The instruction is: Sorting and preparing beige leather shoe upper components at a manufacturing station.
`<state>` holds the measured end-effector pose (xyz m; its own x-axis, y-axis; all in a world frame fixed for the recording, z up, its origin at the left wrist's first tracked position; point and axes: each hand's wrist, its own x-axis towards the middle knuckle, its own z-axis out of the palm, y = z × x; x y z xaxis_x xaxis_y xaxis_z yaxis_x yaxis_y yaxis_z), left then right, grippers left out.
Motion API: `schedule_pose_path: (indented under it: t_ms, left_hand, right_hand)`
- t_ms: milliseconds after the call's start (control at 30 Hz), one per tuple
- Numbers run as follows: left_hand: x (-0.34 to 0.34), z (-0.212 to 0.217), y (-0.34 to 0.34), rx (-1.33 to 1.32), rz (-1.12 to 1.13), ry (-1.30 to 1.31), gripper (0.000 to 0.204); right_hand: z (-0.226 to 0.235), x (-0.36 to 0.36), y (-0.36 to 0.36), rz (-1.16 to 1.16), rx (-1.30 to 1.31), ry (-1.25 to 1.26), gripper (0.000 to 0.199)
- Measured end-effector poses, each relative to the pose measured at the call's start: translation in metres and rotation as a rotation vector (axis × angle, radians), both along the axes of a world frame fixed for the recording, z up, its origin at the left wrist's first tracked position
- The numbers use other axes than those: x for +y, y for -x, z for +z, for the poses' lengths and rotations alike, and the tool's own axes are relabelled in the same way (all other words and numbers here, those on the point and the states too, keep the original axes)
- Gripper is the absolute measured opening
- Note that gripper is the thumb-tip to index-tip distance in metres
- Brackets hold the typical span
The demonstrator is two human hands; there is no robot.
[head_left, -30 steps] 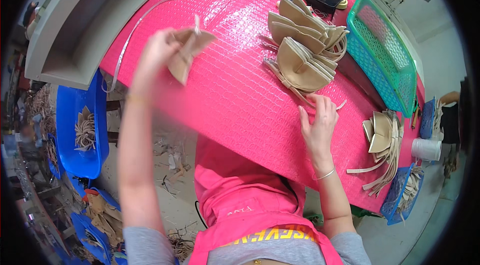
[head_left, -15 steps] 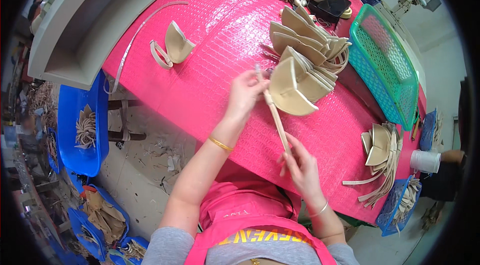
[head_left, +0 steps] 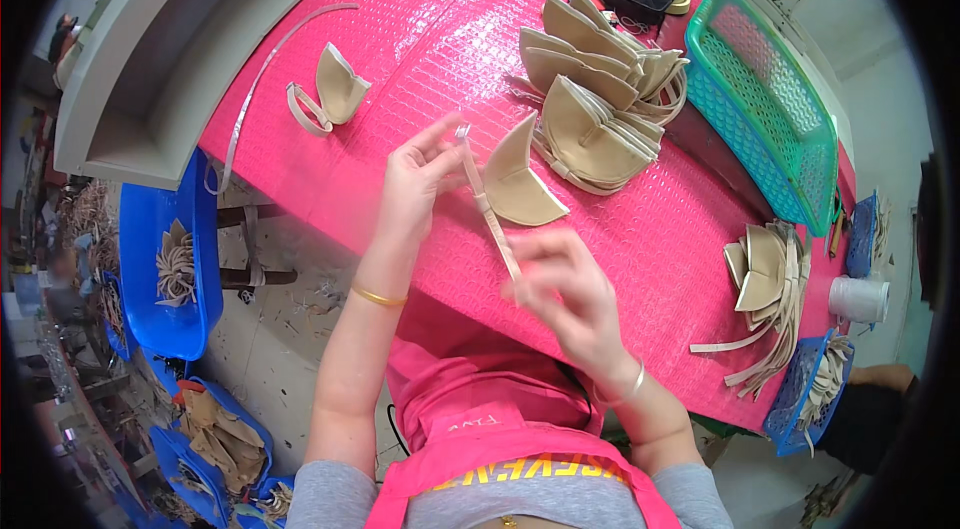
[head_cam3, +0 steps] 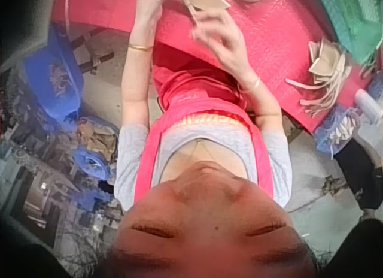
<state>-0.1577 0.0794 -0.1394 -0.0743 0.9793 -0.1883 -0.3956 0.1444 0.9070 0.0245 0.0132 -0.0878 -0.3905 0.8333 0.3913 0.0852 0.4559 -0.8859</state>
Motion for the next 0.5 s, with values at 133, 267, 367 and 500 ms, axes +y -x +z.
schedule_pose_path:
  t_ms: [133, 267, 367, 500]
  left_hand:
    - [-0.013, 0.018, 0.004, 0.016, -0.018, 0.021, 0.027]
    - [-0.023, 0.030, 0.006, -0.026, -0.030, 0.004, 0.024]
    - [-0.027, 0.028, 0.013, -0.058, -0.036, 0.015, 0.022]
    - [-0.027, 0.027, 0.013, -0.057, -0.017, 0.011, 0.019]
  right_hand:
    - [0.000, 0.032, 0.039, 0.033, 0.270, 0.843, 0.014]
    - [-0.026, 0.043, 0.058, -0.067, 0.366, 0.719, 0.016]
    - [-0.021, 0.042, 0.062, -0.093, 0.375, 0.711, 0.014]
    - [-0.021, 0.041, 0.064, -0.099, 0.374, 0.684, 0.012]
